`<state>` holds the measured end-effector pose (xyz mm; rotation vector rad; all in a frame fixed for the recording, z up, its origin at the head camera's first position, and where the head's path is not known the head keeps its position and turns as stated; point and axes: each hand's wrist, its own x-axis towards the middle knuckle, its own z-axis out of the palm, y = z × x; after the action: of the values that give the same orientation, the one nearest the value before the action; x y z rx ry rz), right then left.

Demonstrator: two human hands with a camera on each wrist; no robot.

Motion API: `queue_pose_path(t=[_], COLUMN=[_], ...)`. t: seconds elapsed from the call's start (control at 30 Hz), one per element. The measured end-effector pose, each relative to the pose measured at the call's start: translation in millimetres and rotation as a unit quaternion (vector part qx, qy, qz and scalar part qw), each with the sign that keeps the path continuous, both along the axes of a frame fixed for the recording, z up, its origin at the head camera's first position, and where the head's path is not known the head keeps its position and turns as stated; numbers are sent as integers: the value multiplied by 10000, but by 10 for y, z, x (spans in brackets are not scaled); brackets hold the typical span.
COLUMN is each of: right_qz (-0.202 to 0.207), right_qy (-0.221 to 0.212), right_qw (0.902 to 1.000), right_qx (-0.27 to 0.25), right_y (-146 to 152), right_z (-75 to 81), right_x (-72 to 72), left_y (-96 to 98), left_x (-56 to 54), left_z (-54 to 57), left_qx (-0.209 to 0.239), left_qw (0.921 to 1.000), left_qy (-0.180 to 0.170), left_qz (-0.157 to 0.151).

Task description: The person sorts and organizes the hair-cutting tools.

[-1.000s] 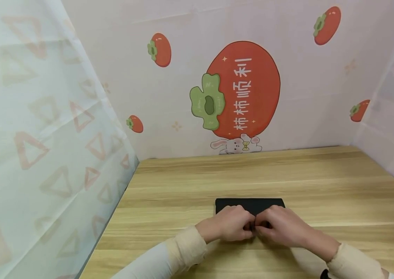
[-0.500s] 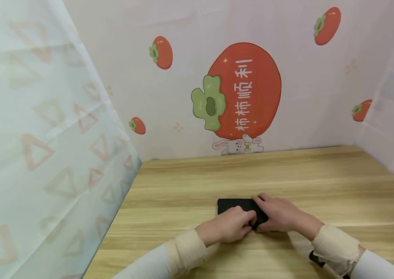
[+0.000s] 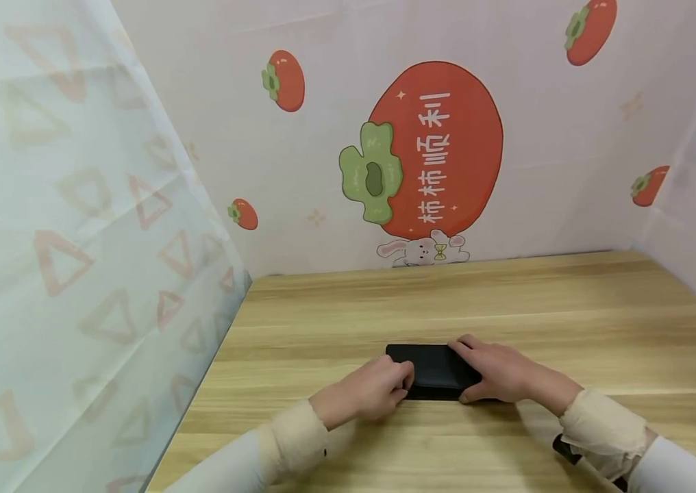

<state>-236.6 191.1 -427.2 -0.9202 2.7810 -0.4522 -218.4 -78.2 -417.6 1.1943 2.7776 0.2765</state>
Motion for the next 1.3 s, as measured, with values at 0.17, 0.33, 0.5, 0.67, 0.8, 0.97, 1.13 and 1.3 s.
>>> queue_pose_path(t=[0.17, 0.33, 0.5, 0.67, 0.8, 0.97, 1.13, 1.3], right_qz=[9, 105, 156, 146, 167, 188, 172, 261], right_qy=[-190, -284, -348, -468, -524, -500, -521, -182], right_qw=[9998, 9995, 9991, 9986, 9983, 9984, 9983, 9992], right_qx=[-46, -109, -179, -210, -211, -179, -199, -248], right_y=[21, 14, -15, -14, 2, 26, 24, 46], right_z=[-5, -20, -27, -36, -37, -16, -18, -59], right_x=[-13, -19, -10, 8, 19, 31, 36, 63], left_y=[-241, -403, -446, -455, -448, -426, -417, -402], left_x=[-104, -281, -437, -550, -589, -619, -625, -601], left_z=[-42, -118, -127, -127, -139, -154, -152, -141], left_qx=[-62, 198, 386, 294, 277, 356, 217, 25], left_qw=[9991, 9978, 9971, 9973, 9976, 9978, 9978, 9975], left_qy=[366, 567, 498, 315, 219, 260, 196, 141], left_qz=[208, 288, 433, 599, 600, 502, 602, 689])
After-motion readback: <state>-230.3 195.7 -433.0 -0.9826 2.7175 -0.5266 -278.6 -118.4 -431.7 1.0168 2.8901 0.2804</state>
